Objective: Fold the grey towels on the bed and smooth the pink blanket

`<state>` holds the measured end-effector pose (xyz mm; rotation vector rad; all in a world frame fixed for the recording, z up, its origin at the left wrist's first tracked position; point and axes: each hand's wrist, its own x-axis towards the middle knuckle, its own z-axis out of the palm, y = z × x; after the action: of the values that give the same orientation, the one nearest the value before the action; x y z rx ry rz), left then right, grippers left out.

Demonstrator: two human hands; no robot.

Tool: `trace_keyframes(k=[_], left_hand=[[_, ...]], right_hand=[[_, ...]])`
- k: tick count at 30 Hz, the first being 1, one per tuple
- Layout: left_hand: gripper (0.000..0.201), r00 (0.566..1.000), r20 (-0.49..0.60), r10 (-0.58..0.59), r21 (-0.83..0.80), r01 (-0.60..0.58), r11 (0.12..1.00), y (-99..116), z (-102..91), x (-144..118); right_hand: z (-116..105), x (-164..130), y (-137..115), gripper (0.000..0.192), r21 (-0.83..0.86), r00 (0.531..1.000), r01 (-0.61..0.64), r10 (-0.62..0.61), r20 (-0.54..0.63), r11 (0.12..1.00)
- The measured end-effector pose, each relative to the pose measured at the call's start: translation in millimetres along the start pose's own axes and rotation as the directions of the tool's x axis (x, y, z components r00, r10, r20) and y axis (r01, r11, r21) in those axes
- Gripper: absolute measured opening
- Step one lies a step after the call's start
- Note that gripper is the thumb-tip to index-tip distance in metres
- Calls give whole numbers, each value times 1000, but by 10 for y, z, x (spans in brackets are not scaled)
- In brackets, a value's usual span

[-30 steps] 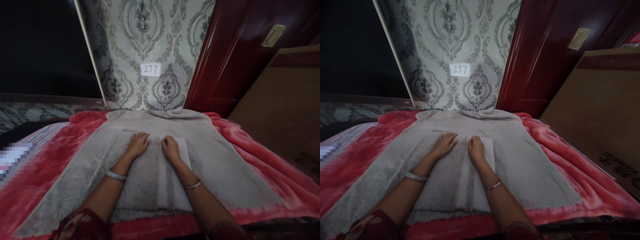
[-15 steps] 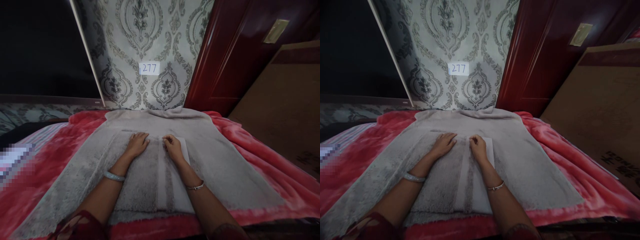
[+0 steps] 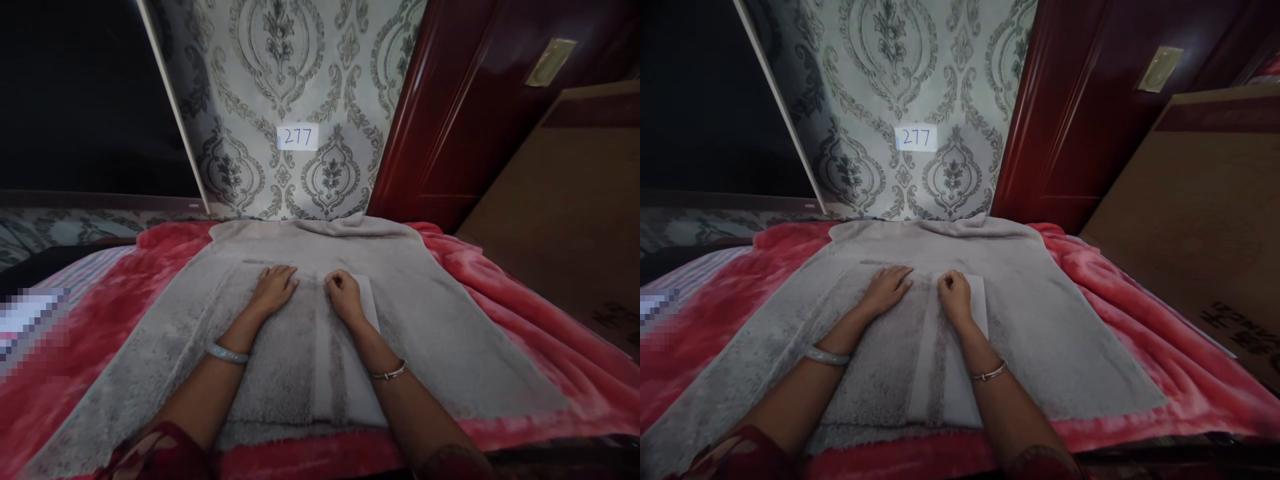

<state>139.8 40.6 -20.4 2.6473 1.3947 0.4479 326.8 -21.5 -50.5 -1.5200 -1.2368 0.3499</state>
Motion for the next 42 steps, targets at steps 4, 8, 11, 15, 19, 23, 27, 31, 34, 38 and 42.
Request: trace_keyframes(k=[4,8,11,15,19,23,27,31,34,38,42], left_hand=[[44,1000,-5,-6,-2,6,1000,0,1,2],[45,1000,-5,-2,3,2,1000,-12,14,7],[44,1000,-11,4,3,-4,1000,-19,22,8],[45,1000,-6,7,1,-7,1000,-15,13,3],[45,1000,12,-6,2,6,1000,0,-13,-5],[47,1000,25,-11,11,10,1000,31,-28,-13],[50,998,42,-48,85,44,995,89,-32,-33],[54,993,15,-117,163,113,980,138,-39,-59],[55,988,-24,-155,180,157,971,145,-42,-70],[56,984,-57,-169,180,177,968,130,-40,-79],[57,987,-18,-160,188,161,969,124,-45,-65]], right_hand=[[3,-15,-42,13,-9,999,3,-3,32,1000],[13,-40,-103,7,-119,994,86,-77,77,989],[13,-43,-109,11,-119,995,85,-79,55,989],[3,-20,-67,9,-62,999,47,-46,20,997],[-2,-7,-21,11,-18,1000,13,-13,-3,1000],[0,-39,-27,15,23,999,42,-41,-31,999],[-4,-63,-42,24,-49,982,183,-185,-40,982],[1,-45,-1,28,-196,984,176,-178,6,965],[2,-37,6,32,-254,986,168,-168,20,952],[-17,-79,-107,35,-418,985,173,-160,66,892],[-23,-128,-247,39,-611,978,184,-83,189,770]])
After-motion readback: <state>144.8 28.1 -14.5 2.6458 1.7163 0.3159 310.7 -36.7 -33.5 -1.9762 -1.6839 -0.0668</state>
